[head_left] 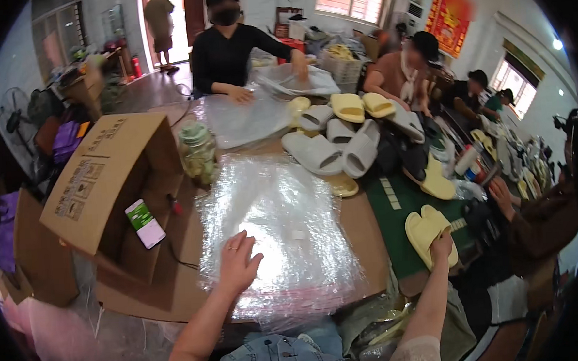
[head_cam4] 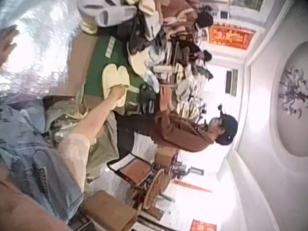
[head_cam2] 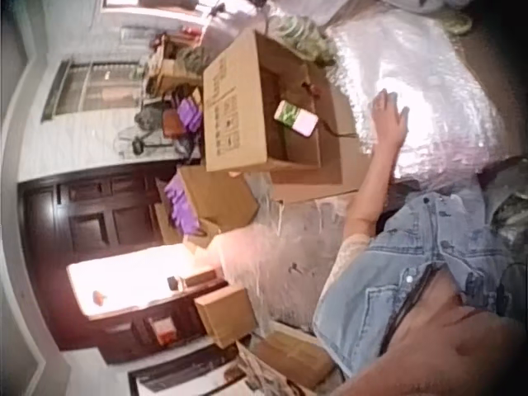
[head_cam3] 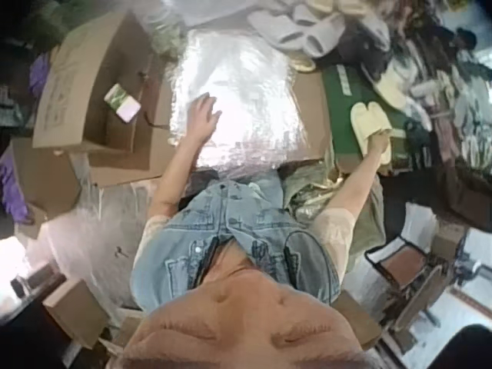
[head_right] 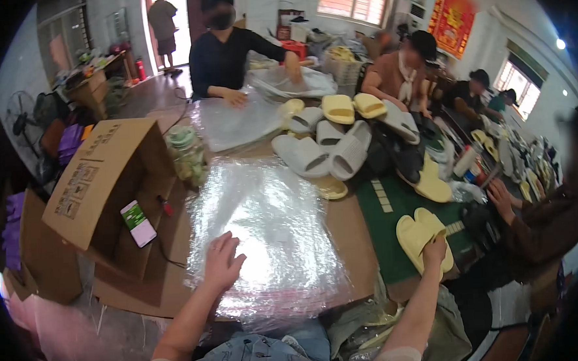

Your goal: The person packs pairs of slippers into clear plastic bags. They pick up slippers of various colors, including black, white, and yellow, place them into the bags, and seal them. The packed slippers are then placed into a cardboard box.

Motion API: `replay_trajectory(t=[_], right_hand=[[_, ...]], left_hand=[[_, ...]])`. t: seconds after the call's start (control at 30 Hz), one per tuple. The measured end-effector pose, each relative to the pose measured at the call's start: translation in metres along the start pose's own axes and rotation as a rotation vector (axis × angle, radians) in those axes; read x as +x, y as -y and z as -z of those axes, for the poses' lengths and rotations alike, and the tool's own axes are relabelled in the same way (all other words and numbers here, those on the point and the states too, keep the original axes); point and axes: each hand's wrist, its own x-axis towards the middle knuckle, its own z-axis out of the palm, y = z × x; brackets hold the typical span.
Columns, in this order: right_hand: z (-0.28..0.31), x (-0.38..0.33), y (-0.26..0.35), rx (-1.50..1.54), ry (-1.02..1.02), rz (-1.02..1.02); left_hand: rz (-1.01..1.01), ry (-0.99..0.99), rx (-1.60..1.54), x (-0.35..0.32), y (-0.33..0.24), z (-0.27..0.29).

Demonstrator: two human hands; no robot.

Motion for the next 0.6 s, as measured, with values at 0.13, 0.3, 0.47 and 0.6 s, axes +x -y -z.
replay_trajectory(t=[0.13, 0.3, 0.47, 0.6], right_hand=[[-0.02, -0.061, 0.046, -0.057, -0.101, 0.351], [-0.008, -0.161, 0.098, 0.024, -0.107, 0.352], [0.0, -0.179, 0.093, -0.05, -0.098, 0.309], [0.007, -0.189, 0.088, 0.101, -0.043, 0.243]], left_hand=[[0.045, -0.02, 0.022, 0.0, -0.005, -0.004], [0.111, 0.17, 0.069, 0.003, -0.024, -0.008], [-0.294, 0.517, 0.021, -0.001, -0.021, 0.027], [-0.333, 0.494, 0.022, -0.008, -0.009, 0.031]])
